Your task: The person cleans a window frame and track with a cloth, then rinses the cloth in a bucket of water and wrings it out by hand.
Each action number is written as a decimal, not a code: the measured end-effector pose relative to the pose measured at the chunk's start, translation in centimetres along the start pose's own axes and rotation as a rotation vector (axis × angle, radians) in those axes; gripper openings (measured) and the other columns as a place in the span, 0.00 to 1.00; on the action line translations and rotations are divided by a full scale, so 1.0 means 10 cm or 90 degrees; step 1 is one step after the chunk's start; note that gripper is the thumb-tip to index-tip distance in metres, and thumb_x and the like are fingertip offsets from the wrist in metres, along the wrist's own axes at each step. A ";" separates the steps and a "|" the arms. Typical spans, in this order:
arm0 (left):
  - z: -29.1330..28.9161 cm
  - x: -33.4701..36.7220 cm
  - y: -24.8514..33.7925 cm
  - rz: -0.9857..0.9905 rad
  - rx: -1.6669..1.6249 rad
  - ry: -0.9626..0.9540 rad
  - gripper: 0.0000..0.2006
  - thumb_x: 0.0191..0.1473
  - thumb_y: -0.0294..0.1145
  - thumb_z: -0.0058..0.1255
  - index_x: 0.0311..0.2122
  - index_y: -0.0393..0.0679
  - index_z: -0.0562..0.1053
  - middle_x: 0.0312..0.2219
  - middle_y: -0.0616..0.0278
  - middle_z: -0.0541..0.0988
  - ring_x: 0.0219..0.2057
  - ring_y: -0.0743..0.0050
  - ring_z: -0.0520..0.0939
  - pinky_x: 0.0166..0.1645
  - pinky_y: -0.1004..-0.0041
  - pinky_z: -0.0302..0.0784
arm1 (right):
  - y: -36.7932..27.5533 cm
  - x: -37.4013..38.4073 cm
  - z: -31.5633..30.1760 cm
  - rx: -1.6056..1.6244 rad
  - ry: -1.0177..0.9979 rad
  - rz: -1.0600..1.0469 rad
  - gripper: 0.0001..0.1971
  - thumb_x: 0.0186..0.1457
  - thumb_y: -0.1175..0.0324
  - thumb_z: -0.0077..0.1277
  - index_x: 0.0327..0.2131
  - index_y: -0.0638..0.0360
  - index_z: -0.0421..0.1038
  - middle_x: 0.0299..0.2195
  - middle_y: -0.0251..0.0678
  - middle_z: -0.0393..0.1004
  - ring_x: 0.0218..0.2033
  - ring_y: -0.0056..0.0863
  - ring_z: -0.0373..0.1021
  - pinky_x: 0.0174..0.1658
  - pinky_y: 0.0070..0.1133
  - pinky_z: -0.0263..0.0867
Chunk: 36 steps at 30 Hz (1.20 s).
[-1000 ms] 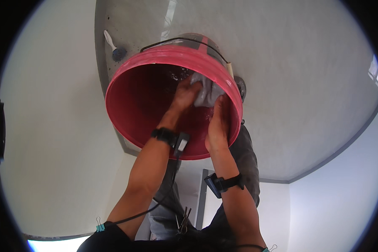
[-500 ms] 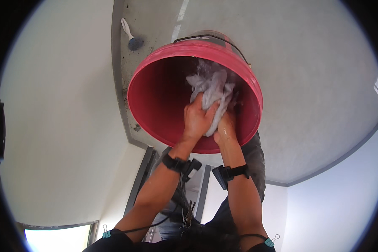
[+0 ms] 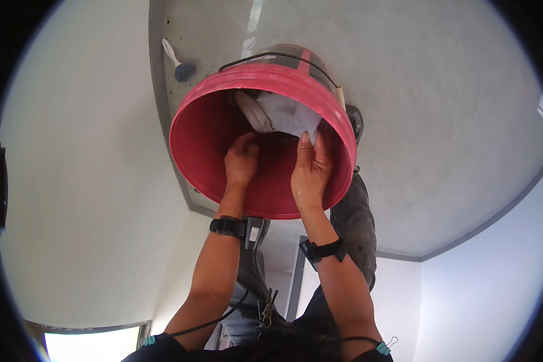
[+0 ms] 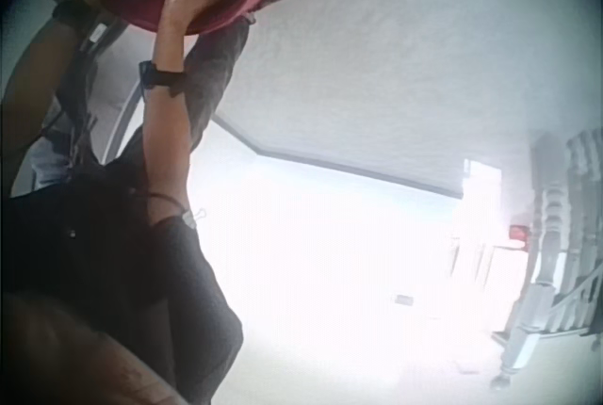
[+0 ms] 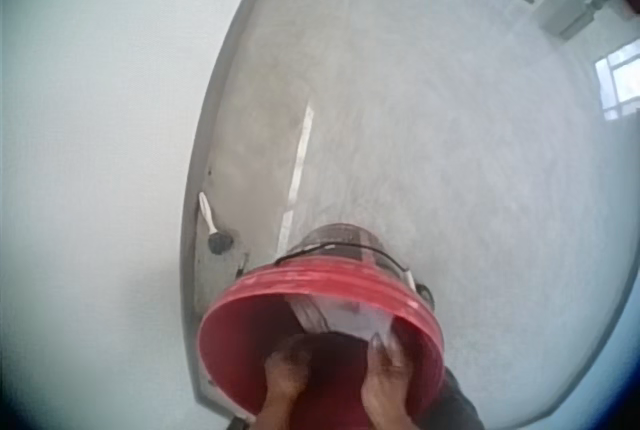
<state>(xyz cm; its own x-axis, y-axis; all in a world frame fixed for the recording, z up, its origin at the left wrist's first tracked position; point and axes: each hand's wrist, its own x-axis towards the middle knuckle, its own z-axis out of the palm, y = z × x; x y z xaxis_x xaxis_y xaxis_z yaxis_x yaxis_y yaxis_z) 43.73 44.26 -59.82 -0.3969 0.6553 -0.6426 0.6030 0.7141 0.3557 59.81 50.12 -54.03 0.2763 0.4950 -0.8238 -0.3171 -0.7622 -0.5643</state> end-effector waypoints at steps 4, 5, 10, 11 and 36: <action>0.07 0.13 0.40 0.178 -0.004 0.099 0.25 0.50 0.40 0.59 0.53 0.44 0.72 0.47 0.46 0.78 0.47 0.50 0.81 0.51 0.59 0.76 | -0.15 -0.06 0.01 -0.241 -0.074 -0.357 0.14 0.62 0.69 0.52 0.48 0.66 0.73 0.55 0.45 0.68 0.54 0.42 0.68 0.57 0.29 0.61; 0.10 0.24 0.48 0.244 -0.020 0.061 0.27 0.50 0.40 0.59 0.56 0.42 0.69 0.50 0.46 0.76 0.51 0.50 0.78 0.53 0.60 0.74 | -0.19 -0.09 0.00 -0.313 -0.118 -0.419 0.12 0.60 0.71 0.54 0.46 0.66 0.74 0.51 0.45 0.71 0.50 0.42 0.69 0.54 0.29 0.63; 0.34 0.23 0.54 0.604 0.320 0.157 0.30 0.49 0.42 0.60 0.57 0.44 0.69 0.49 0.48 0.77 0.53 0.49 0.77 0.53 0.64 0.73 | -0.24 -0.30 0.06 -0.357 -0.244 -0.478 0.10 0.56 0.70 0.55 0.40 0.63 0.75 0.35 0.41 0.75 0.34 0.42 0.69 0.39 0.31 0.64; 0.32 0.17 0.08 0.372 0.086 -0.058 0.28 0.47 0.43 0.61 0.54 0.45 0.72 0.46 0.48 0.79 0.49 0.48 0.79 0.51 0.63 0.75 | -0.29 -0.34 0.21 -0.316 -0.248 -0.486 0.10 0.57 0.69 0.55 0.40 0.63 0.74 0.34 0.41 0.75 0.33 0.42 0.69 0.38 0.31 0.64; 0.51 1.02 0.54 0.328 0.419 -0.293 0.18 0.57 0.41 0.46 0.43 0.39 0.78 0.39 0.46 0.82 0.39 0.51 0.84 0.43 0.56 0.79 | -0.19 -0.11 -0.39 -0.159 -0.089 -0.022 0.28 0.69 0.51 0.41 0.63 0.61 0.59 0.56 0.38 0.68 0.49 0.22 0.66 0.57 0.20 0.59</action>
<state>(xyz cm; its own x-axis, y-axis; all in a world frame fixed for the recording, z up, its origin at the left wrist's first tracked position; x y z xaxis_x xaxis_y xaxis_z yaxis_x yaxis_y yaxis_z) 46.50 53.55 -67.86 0.2534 0.5889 -0.7675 0.9516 -0.0092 0.3071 63.68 49.38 -51.87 0.1499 0.5617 -0.8137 -0.0716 -0.8147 -0.5755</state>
